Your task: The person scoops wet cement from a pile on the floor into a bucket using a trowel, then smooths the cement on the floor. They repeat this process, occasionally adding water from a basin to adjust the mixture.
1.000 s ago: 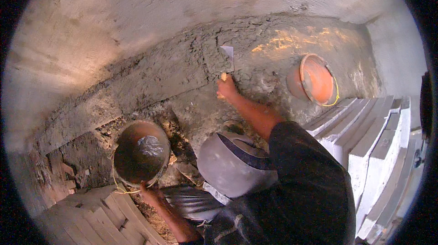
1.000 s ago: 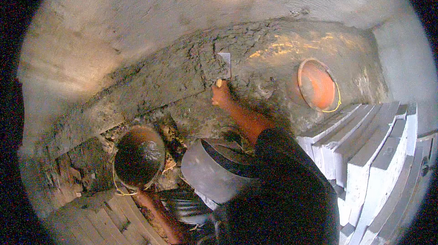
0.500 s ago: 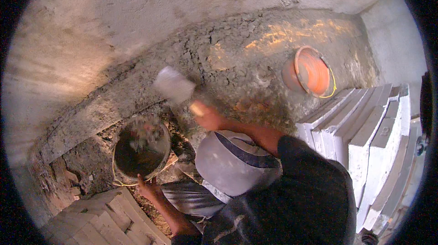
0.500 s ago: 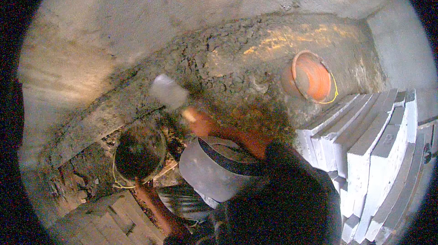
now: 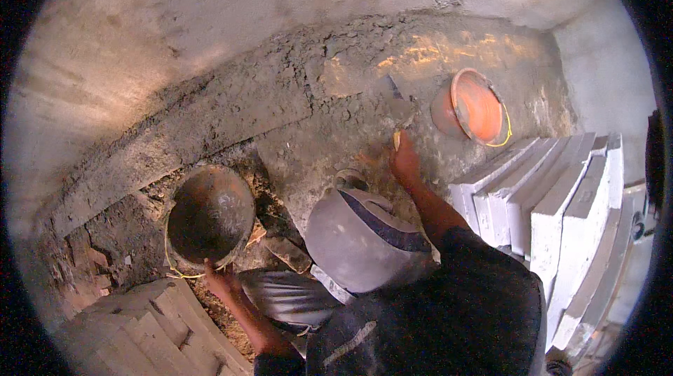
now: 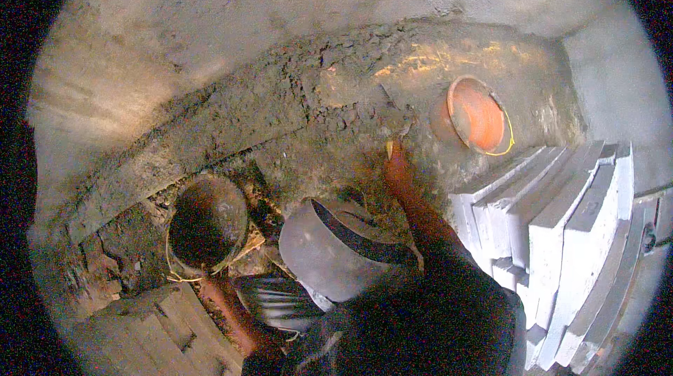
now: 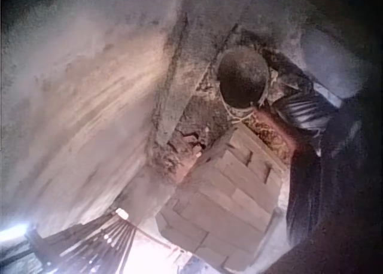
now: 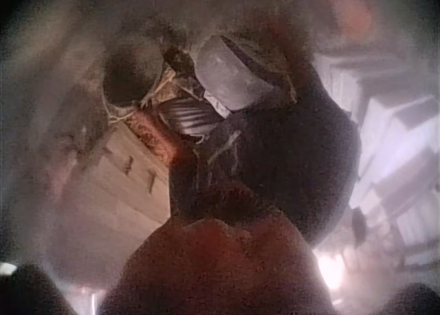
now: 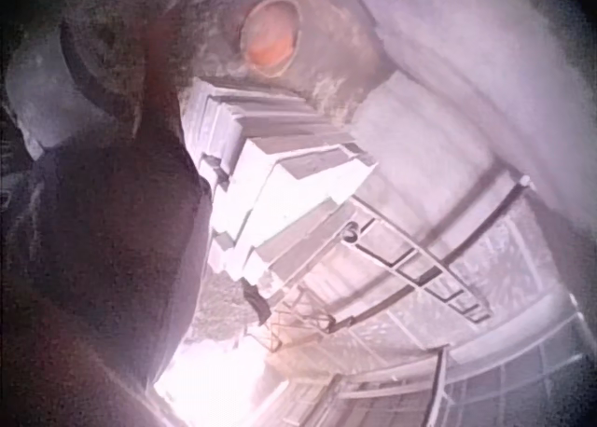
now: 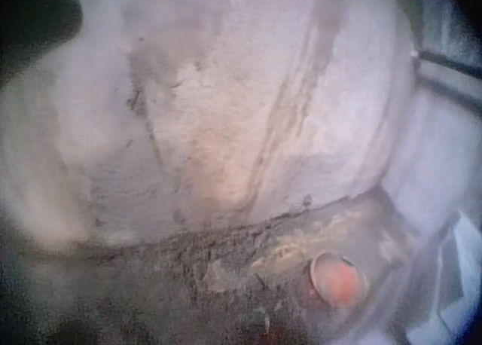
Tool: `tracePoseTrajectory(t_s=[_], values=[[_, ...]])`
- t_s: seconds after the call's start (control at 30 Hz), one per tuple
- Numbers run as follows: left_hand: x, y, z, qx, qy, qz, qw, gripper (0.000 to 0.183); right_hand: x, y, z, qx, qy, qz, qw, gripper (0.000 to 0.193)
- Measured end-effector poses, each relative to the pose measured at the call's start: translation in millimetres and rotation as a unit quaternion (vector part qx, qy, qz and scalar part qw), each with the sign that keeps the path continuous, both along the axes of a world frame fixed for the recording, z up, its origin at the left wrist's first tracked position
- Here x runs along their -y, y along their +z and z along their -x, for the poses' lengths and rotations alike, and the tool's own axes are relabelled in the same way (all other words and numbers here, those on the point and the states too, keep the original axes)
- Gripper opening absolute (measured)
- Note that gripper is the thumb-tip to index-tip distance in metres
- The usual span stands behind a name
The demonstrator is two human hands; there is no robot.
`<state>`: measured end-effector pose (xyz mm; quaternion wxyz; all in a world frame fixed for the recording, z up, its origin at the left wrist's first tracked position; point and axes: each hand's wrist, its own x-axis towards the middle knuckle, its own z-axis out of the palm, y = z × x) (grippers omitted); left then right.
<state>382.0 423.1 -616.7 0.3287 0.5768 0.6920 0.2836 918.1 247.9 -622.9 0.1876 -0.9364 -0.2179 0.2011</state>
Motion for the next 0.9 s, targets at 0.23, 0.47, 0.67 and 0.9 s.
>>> tracePoseTrajectory(t_s=[0.23,0.47,0.67,0.9], values=[[-2,34,-38,0.184,0.117,0.042,0.975,0.041,20,-32,-12,0.046,-0.032,-0.089,0.994,0.059],[-12,27,-28,0.383,0.29,0.123,0.869,0.043,-4,-72,-2,-0.022,-0.007,-0.066,0.998,0.06],[-8,61,-44,0.395,0.246,0.08,0.882,0.041,-32,-65,59,-0.021,0.288,-0.121,0.95,0.062],[-16,45,-20,0.472,0.257,0.159,0.828,0.04,-41,-139,67,-0.002,0.149,-0.014,0.989,0.05]])
